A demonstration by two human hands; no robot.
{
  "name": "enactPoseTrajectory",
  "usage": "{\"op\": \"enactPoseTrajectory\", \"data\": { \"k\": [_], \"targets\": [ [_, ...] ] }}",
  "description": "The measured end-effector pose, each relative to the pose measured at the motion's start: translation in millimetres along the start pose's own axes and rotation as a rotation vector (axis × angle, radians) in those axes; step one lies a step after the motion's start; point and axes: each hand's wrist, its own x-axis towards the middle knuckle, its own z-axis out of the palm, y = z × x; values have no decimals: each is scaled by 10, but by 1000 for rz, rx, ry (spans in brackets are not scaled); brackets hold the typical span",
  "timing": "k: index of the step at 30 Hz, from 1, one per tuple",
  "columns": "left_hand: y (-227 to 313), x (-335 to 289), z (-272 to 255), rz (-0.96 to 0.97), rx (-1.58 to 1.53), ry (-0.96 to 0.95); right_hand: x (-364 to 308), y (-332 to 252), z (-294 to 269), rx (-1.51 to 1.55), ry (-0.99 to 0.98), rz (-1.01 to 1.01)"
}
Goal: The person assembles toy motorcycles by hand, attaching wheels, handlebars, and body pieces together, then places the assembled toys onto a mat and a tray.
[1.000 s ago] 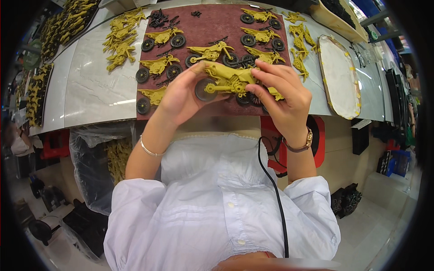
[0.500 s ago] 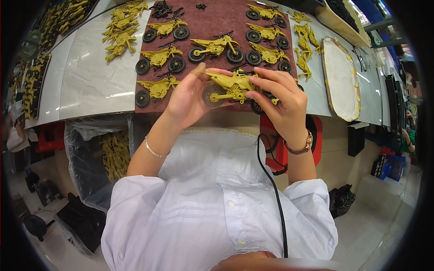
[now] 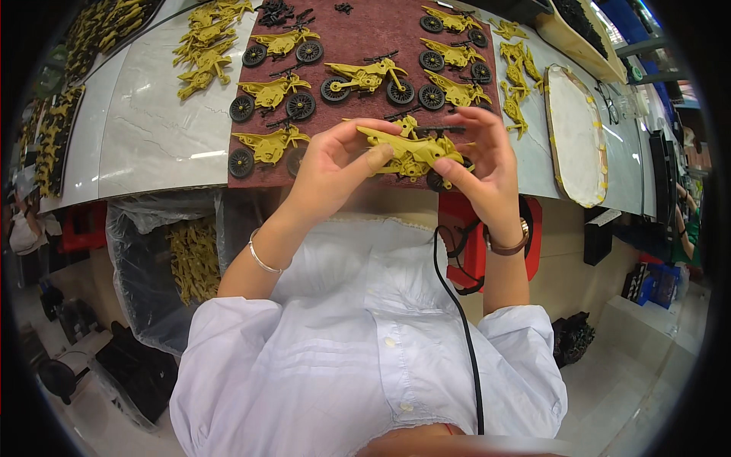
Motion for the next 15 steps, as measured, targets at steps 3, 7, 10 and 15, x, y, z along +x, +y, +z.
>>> {"op": "enactPoseTrajectory", "data": {
  "k": [3, 7, 10, 15],
  "targets": [
    [-21, -13, 6, 65, 98, -22, -6, 42, -40, 362, -243, 347],
    [-23, -9, 9, 132, 246, -15, -63, 127, -6, 360, -210, 315],
    [38, 5, -30, 8, 61, -46, -100, 140, 42, 433, -150, 299],
    [-115, -24, -52, 2, -130, 28, -135, 196, 200, 659, 98, 232]
  ]
}}
